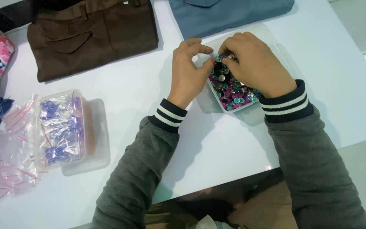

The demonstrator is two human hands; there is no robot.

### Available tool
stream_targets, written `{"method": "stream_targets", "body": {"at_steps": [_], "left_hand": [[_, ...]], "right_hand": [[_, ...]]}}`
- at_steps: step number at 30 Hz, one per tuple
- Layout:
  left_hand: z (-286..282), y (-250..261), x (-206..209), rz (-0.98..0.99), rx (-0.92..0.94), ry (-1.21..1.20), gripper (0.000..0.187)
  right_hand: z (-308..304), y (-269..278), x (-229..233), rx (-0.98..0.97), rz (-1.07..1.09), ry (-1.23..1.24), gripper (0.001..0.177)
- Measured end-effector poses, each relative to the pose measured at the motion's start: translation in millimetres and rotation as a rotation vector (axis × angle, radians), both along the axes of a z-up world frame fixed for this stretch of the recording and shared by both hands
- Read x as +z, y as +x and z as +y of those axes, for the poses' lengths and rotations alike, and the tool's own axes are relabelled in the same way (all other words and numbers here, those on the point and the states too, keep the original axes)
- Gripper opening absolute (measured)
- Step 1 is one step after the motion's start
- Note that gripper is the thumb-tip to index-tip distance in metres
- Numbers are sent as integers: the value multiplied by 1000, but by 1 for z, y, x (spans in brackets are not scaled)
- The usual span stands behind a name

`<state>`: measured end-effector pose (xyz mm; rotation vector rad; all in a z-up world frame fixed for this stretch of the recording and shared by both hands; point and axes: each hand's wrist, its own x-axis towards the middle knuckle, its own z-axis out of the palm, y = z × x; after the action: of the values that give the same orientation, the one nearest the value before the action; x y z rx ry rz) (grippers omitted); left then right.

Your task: Sorting small decorative items and placing them into plastic bags.

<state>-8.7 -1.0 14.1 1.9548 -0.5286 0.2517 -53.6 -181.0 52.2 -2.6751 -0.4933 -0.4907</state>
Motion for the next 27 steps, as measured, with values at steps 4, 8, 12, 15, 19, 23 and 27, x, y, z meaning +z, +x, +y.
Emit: {"method": "stream_targets", "body": {"at_steps": [4,8,12,15,19,23,27], "left_hand": [[0,2,-3,-1,-1,2,16],[0,1,-2,-28,-24,-5,17],[0,0,2,-33,-37,12,17],[1,-1,6,-61,-33,27,18],[0,-1,5,-111,-16,49,16],[1,-8,10,-168,-1,-23,15],[0,-16,10,-250,33,-125,11]], "right_hand": [[5,-2,10,52,-30,45,17],[7,-3,15,44,-24,68,18],[8,-3,15,44,-31,93,17],[7,-3,15,62,-73,111,17],[8,-3,16,67,-86,134,19],[10,-6,20,78,-105,120,18],[10,-8,20,57,-159,67,17]]}}
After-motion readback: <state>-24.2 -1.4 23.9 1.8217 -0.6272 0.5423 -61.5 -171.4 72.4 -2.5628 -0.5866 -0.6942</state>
